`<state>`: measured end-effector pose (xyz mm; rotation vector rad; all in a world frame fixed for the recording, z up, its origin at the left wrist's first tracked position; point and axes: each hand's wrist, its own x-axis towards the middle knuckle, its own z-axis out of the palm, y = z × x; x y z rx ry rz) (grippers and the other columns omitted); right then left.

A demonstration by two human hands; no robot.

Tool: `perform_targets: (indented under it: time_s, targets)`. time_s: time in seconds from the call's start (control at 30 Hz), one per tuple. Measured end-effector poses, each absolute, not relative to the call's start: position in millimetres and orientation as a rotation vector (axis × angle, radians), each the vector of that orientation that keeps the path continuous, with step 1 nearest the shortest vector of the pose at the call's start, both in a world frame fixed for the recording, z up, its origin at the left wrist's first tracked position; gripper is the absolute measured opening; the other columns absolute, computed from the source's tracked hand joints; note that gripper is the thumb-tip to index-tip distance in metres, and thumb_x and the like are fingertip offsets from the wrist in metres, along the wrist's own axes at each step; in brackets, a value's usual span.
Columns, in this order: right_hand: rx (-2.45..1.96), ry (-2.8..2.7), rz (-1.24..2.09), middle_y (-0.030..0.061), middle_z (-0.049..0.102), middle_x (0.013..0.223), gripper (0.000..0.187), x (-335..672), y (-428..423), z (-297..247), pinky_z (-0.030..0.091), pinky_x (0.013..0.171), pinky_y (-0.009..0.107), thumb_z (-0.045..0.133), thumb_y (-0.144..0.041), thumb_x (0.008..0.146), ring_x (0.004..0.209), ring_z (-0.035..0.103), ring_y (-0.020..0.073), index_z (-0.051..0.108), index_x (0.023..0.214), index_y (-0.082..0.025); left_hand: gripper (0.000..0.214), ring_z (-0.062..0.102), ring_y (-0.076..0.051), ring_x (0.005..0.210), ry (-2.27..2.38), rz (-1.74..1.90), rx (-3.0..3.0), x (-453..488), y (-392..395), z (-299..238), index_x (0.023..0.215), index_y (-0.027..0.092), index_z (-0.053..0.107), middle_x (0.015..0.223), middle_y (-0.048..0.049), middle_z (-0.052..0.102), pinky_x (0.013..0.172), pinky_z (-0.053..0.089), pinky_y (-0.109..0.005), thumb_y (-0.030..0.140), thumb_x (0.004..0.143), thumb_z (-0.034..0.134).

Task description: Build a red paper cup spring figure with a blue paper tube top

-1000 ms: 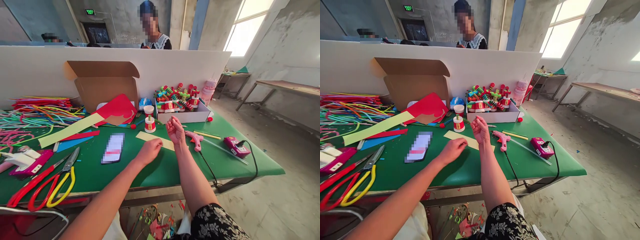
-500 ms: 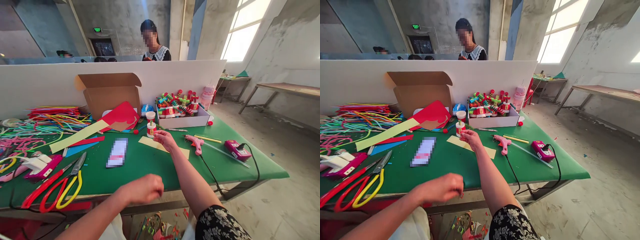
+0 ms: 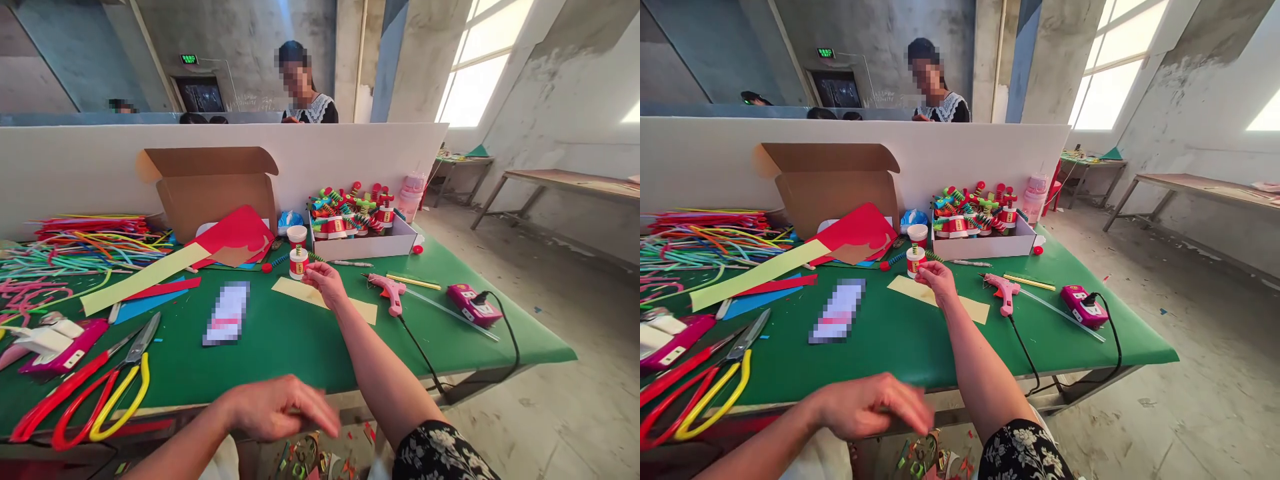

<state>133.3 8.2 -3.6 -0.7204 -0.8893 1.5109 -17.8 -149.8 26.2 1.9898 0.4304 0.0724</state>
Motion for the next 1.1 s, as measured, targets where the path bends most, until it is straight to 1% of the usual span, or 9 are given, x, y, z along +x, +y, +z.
perform_targets:
  time_s: [0.07,0.17,0.23,0.3,0.47,0.6,0.77,0.83,1.1]
  targets:
    - [-0.734,-0.88,1.5,-0.0011,0.068,0.062,0.037,130.7,8.6,-3.8,0.055,0.067,0.027,0.088,-0.033,0.05,0.058,0.063,0.0113,0.065,0.075,-0.017,0.034,0.071,-0.018,0.089,0.468,0.049,1.79,-18.7,-136.9,39.5,0.111,0.023,0.071,0.094,-0.0043,0.076,0.078,0.056,-0.028,0.017,0.083,0.054]
    - [-0.756,-0.884,1.477,-0.0017,0.067,0.06,0.038,130.2,7.6,-2.2,0.054,0.065,0.026,0.088,-0.035,0.048,0.057,0.063,0.0111,0.064,0.071,-0.018,0.023,0.064,-0.013,0.062,1.071,0.762,1.569,-16.5,-78.1,41.2,0.094,0.016,0.07,0.079,-0.0044,0.072,0.054,0.049,-0.022,0.03,0.081,0.056]
    - [-0.77,-0.891,1.458,-0.0019,0.068,0.061,0.037,131.4,6.2,-0.5,0.054,0.066,0.026,0.088,-0.035,0.048,0.058,0.063,0.0113,0.064,0.071,-0.018,0.023,0.055,-0.01,0.053,1.367,1.251,1.302,-11.9,-37.0,31.9,0.086,0.015,0.065,0.071,-0.0025,0.066,0.048,0.042,-0.021,0.035,0.077,0.058]
    - [-0.782,-0.887,1.438,-0.0016,0.069,0.064,0.038,132.3,4.8,0.4,0.054,0.068,0.027,0.088,-0.036,0.048,0.059,0.064,0.012,0.064,0.072,-0.018,0.029,0.052,-0.01,0.052,1.375,1.44,1.18,-6.2,-11.9,20.5,0.085,0.014,0.063,0.067,-0.0011,0.062,0.049,0.041,-0.021,0.042,0.076,0.059]
    - [-0.804,-0.964,1.435,-0.0011,0.069,0.064,0.038,128.6,4.2,-2.6,0.054,0.071,0.03,0.088,-0.037,0.05,0.059,0.064,0.0132,0.064,0.072,-0.018,0.046,0.054,-0.012,0.06,1.107,1.469,1.189,2.3,-12.8,4.1,0.09,0.014,0.068,0.07,-0.0028,0.064,0.055,0.043,-0.023,0.056,0.071,0.065]
    - [-0.81,-1.046,1.451,-0.0013,0.068,0.065,0.036,126.9,4.8,-5.0,0.054,0.071,0.031,0.088,-0.037,0.051,0.06,0.064,0.0135,0.065,0.071,-0.018,0.033,0.048,-0.009,0.054,1.112,1.453,1.202,0.6,-15.8,2.3,0.075,0.016,0.068,0.062,0.0003,0.061,0.051,0.038,-0.022,0.046,0.064,0.074]
    - [-0.799,-1.092,1.554,-0.0014,0.068,0.069,0.039,130.3,1.8,-1.6,0.054,0.072,0.03,0.089,-0.035,0.048,0.062,0.065,0.0127,0.065,0.073,-0.018,0.021,0.042,-0.008,0.048,1.107,1.478,1.174,-3.0,-10.3,2.8,0.06,0.017,0.066,0.051,0.0033,0.054,0.047,0.034,-0.022,0.036,0.059,0.074]
    - [-0.798,-1.067,1.593,-0.0012,0.069,0.07,0.04,130.7,0.2,-0.5,0.054,0.073,0.03,0.089,-0.037,0.049,0.063,0.065,0.0125,0.065,0.075,-0.017,0.02,0.042,-0.008,0.047,1.122,1.479,1.168,-3.3,-10.8,3.0,0.059,0.017,0.066,0.05,0.0032,0.054,0.046,0.033,-0.022,0.035,0.058,0.074]
    - [-0.878,-0.975,1.515,-0.0008,0.066,0.058,0.038,127.5,1.2,-9.1,0.055,0.068,0.03,0.089,-0.042,0.048,0.056,0.061,0.0117,0.064,0.063,-0.017,0.024,0.043,-0.008,0.047,1.147,1.406,1.157,0.1,-12.4,0.5,0.06,0.016,0.067,0.048,0.0026,0.053,0.046,0.034,-0.022,0.038,0.058,0.074]
